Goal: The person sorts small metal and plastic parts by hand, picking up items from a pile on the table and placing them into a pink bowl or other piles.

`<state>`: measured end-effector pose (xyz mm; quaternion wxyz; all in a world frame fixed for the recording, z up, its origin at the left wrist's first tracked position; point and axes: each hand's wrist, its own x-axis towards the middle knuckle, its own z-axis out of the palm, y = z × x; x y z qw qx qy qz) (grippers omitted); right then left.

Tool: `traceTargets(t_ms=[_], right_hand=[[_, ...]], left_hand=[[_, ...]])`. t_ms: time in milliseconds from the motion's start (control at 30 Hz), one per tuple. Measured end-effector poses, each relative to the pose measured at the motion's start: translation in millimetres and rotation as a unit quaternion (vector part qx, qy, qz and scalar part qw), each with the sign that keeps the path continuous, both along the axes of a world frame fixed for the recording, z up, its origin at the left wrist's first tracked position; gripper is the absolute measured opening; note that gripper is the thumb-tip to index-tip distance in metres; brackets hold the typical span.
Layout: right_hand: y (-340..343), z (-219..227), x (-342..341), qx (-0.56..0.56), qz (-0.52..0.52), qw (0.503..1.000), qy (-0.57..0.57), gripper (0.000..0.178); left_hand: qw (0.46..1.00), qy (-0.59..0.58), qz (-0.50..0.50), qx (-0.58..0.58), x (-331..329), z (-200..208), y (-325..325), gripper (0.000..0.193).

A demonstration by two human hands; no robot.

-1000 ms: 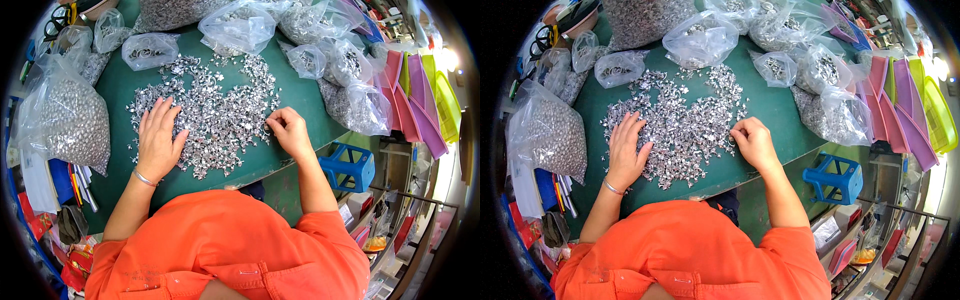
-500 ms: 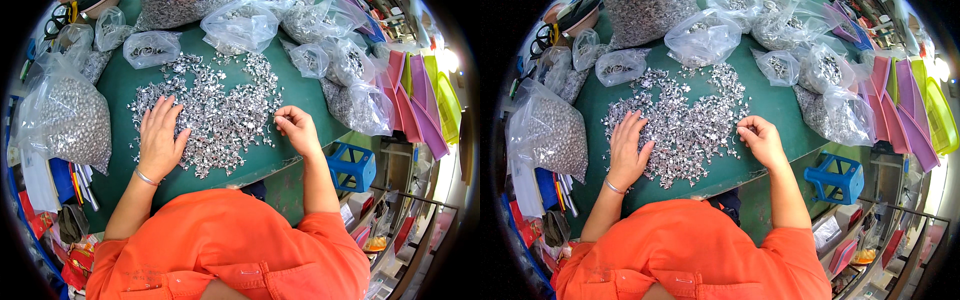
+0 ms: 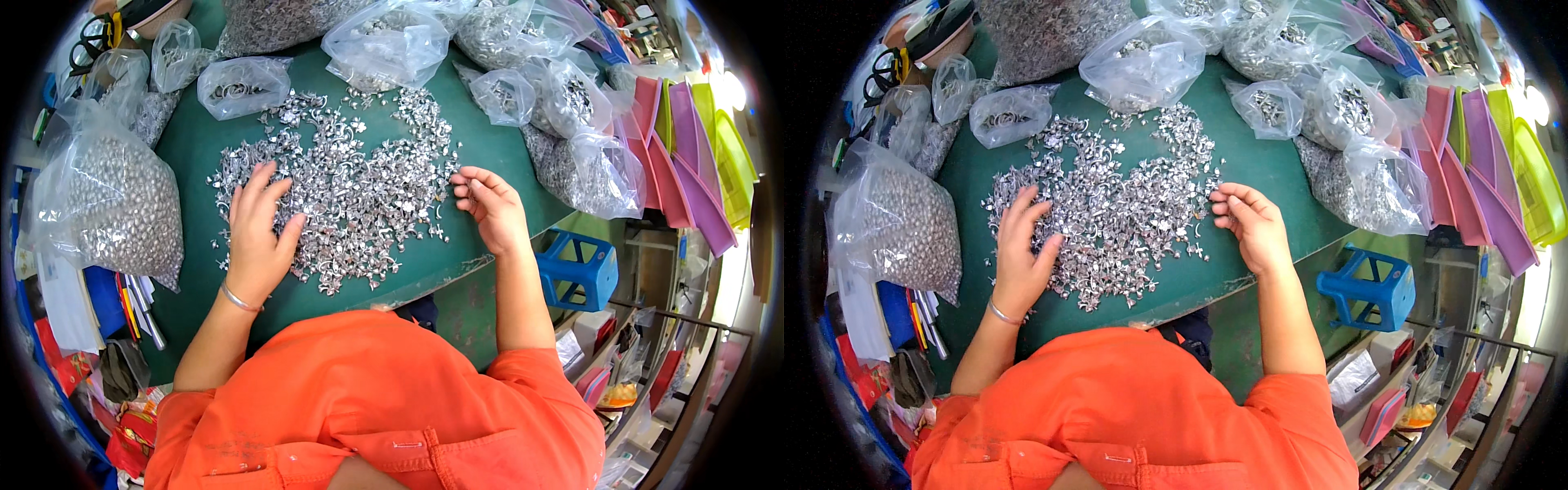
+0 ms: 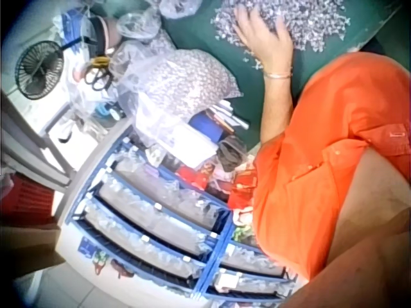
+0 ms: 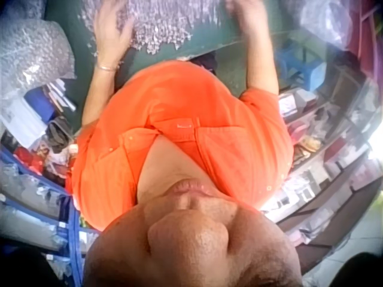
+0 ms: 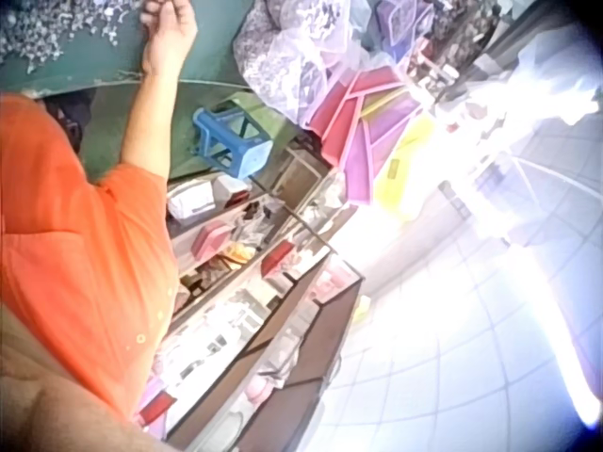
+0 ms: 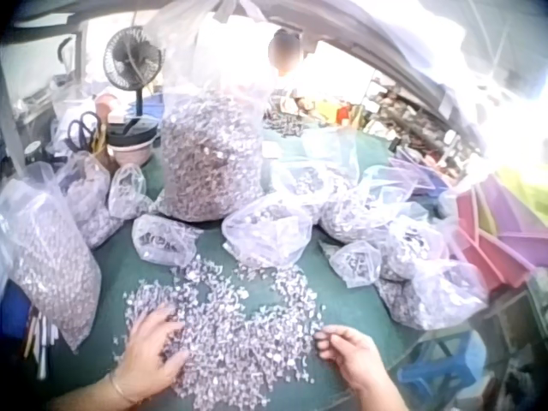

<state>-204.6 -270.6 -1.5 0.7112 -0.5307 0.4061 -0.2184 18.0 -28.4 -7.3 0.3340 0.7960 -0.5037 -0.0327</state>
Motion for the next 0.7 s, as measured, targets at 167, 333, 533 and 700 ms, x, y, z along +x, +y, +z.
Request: traceTargets(t_ms=[167,333,533,700], right_hand=[[52,27,31,-0.007,0.012,0.987,-0.161,0.018],[82,30,40,-0.297,0.166,0.936,-0.094,0.016],[22,-6,7,-0.412,-0.001,0.875,0.254,0.006],[32,-7,11,-0.422,0.007,0.883,0.207,0.012]], left_hand=[[0.748,0.648,-0.051,-0.138,-28,20,-16,0.033],[0.368,0.925,-0.099,0.0,-45,11,-32,0.037],[0.408,0.907,-0.1,-0.038,-45,-3,-18,0.026],[0.437,0.897,-0.068,-0.016,-49,7,-22,0.031]])
